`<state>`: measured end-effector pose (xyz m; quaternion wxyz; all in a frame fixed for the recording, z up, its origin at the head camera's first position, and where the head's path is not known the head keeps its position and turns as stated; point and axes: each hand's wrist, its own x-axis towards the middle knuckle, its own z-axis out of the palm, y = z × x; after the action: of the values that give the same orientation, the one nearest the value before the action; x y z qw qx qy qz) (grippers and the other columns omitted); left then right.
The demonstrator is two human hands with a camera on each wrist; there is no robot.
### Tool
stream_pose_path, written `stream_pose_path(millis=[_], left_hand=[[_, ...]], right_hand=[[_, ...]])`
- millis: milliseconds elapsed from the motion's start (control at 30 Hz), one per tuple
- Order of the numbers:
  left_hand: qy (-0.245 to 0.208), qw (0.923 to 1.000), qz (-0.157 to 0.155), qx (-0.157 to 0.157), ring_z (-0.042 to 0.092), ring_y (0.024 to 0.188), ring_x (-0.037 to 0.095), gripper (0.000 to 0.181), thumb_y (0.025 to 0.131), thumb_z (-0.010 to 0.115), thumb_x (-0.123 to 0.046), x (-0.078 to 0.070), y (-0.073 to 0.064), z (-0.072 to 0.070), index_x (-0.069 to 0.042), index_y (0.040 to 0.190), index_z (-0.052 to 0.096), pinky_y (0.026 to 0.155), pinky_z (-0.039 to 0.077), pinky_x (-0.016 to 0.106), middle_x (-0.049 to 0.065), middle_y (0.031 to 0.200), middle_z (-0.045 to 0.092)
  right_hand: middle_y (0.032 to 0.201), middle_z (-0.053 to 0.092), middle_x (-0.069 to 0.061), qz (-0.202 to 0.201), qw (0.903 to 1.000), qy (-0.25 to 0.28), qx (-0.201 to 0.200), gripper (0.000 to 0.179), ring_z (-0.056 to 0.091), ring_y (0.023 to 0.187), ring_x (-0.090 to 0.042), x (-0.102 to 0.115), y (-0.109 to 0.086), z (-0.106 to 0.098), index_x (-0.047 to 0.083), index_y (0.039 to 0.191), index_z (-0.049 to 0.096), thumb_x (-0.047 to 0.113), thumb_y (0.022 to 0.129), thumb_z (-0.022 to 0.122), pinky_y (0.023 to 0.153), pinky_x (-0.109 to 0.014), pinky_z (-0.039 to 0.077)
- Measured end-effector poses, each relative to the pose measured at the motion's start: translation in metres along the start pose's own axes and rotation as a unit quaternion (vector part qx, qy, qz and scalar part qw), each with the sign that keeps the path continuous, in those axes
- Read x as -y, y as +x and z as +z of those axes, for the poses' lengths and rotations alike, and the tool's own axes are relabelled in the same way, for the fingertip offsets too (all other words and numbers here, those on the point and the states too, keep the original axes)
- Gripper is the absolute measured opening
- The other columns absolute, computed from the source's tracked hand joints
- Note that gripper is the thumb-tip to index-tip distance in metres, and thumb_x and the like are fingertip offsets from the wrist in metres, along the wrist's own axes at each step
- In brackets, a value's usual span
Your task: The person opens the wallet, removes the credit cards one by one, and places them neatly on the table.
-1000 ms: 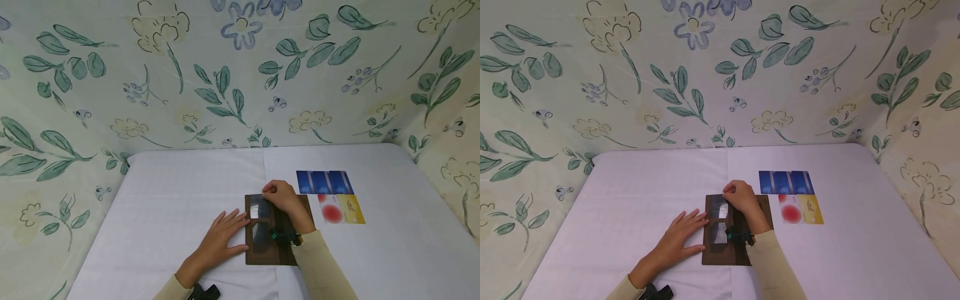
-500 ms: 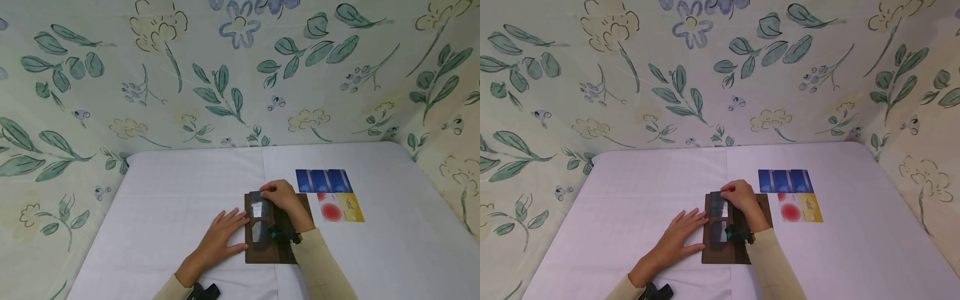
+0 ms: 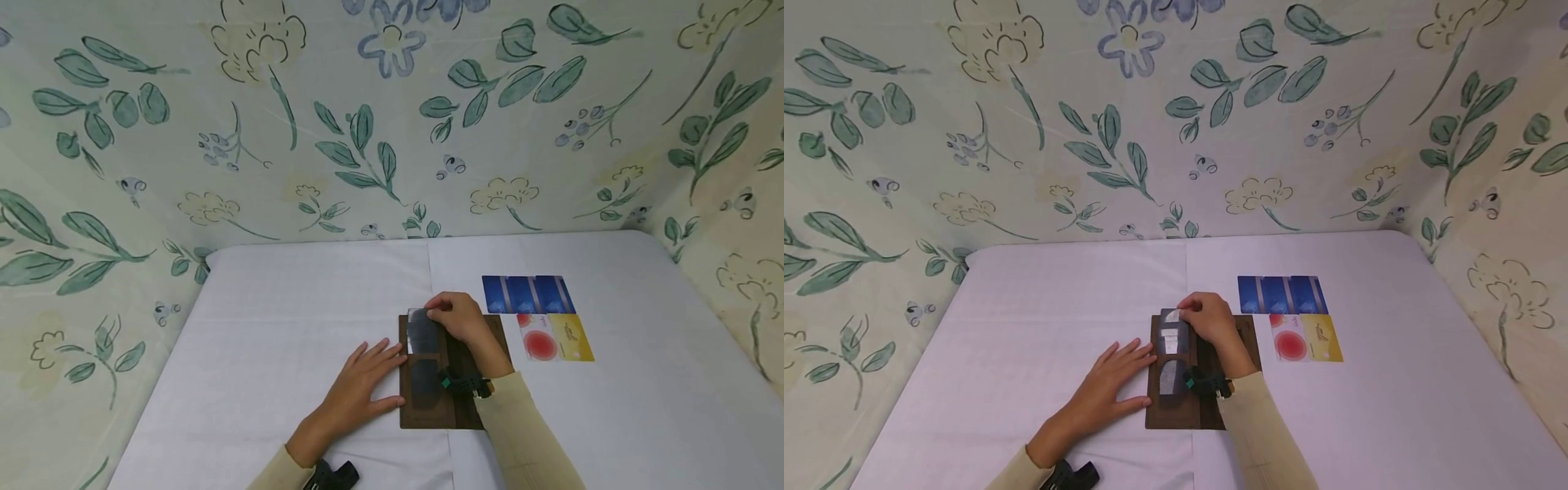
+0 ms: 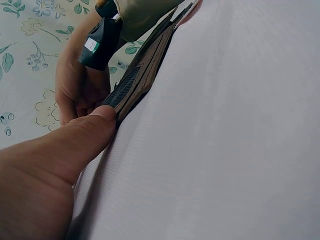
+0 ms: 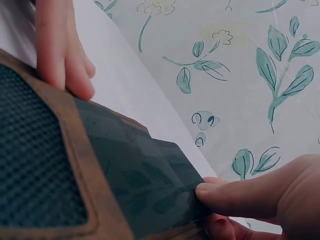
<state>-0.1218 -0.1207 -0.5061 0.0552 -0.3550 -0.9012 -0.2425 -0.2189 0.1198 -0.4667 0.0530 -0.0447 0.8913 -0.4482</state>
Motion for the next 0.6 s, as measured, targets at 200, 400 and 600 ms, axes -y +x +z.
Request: stream_pose_path(millis=[200, 400, 600], left_hand=[[-0.004, 1.0000, 0.000, -0.001, 0.032, 0.141, 0.025, 0.067, 0.088, 0.062, -0.053, -0.001, 0.000, 0.000, -0.017, 0.143, 0.048, 0.113, 0.019, 0.054, 0.000, 0.151, 0.040], [-0.012, 0.9999, -0.005, 0.002, 0.031, 0.142, 0.025, 0.067, 0.087, 0.064, -0.052, -0.002, -0.001, 0.001, -0.016, 0.142, 0.049, 0.113, 0.019, 0.054, 0.000, 0.151, 0.040], [-0.010, 0.9999, -0.011, 0.005, 0.029, 0.143, 0.023, 0.068, 0.088, 0.062, -0.054, -0.001, 0.000, 0.000, -0.018, 0.143, 0.048, 0.115, 0.017, 0.053, -0.002, 0.152, 0.039]], right_hand=[[0.088, 0.067, -0.005, -0.004, 1.0000, 0.005, 0.008, 0.011, 0.060, 0.083, -0.021, -0.004, 0.000, -0.001, 0.008, 0.096, 0.073, 0.012, 0.087, 0.069, 0.076, -0.040, 0.049], [0.095, 0.068, -0.009, -0.025, 0.9981, 0.023, 0.051, 0.019, 0.063, 0.088, -0.023, -0.009, -0.001, -0.008, 0.003, 0.103, 0.071, 0.013, 0.086, 0.069, 0.083, -0.044, 0.050], [0.093, 0.065, -0.011, -0.052, 0.9956, 0.051, 0.059, 0.019, 0.059, 0.082, -0.021, -0.009, 0.000, -0.012, 0.001, 0.104, 0.069, 0.006, 0.085, 0.069, 0.076, -0.037, 0.048]])
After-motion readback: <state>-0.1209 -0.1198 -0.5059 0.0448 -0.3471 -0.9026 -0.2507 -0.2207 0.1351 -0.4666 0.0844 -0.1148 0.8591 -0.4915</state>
